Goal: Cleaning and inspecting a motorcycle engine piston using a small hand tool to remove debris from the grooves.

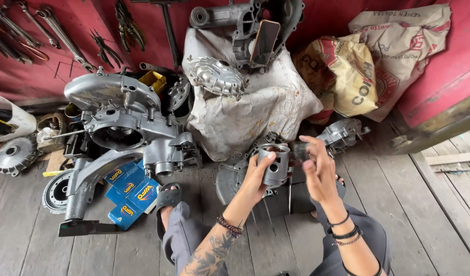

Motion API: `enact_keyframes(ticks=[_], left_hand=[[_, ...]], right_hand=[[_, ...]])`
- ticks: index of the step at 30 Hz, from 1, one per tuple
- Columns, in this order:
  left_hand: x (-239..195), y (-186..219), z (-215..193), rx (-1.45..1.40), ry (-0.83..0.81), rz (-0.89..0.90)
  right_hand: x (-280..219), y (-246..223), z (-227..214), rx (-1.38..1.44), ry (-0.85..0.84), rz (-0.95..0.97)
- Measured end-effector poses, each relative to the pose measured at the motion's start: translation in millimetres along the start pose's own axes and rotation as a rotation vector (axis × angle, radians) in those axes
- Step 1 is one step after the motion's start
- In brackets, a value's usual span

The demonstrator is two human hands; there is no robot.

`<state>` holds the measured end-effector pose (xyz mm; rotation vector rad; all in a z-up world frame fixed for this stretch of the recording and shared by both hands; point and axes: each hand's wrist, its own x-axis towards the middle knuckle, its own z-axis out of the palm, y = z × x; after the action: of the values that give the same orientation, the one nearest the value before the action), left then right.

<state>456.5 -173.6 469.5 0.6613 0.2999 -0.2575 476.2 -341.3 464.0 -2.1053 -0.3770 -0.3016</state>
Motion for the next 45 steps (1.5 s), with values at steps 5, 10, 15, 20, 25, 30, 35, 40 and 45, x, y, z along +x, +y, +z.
enact_keyframes(ticks=[5, 10, 15, 20, 25, 30, 35, 40, 45], left_hand=[[8.8, -9.7, -19.6, 0.153, 0.006, 0.078], [-79.1, 4.0, 14.4, 0.126, -0.026, 0.051], [-166.0, -12.1, 24.5, 0.168, 0.095, 0.139], [-219.8, -56.2, 0.6, 0.292, -0.154, 0.376], [-269.9, -93.1, 8.5, 0.200, 0.021, 0.325], [-294.6, -107.1, 3.6, 0.379, 0.028, 0.416], [-309.7, -107.6, -6.1, 0.438, -0.040, 0.559], [-305.3, -109.3, -32.6, 0.403, -0.190, 0.566], [-312.1, -105.2, -34.7, 0.351, -0.229, 0.547]], right_hand=[[-13.2, 8.2, -5.6, 0.262, 0.056, -0.045], [-55.2, 0.3, -10.4, 0.300, -0.009, -0.184], [-108.9, -39.9, -39.5, 0.250, -0.084, -0.200], [-176.8, -57.8, -61.2, 0.230, -0.023, -0.298], [-235.0, -61.4, -70.1, 0.182, 0.043, -0.347], [-250.7, -81.5, -80.2, 0.170, 0.116, -0.330], [-265.2, -132.4, -81.9, 0.137, 0.094, -0.393], [-262.9, -132.7, -82.5, 0.102, 0.099, -0.378], [-265.9, -148.3, -87.4, 0.059, 0.050, -0.469]])
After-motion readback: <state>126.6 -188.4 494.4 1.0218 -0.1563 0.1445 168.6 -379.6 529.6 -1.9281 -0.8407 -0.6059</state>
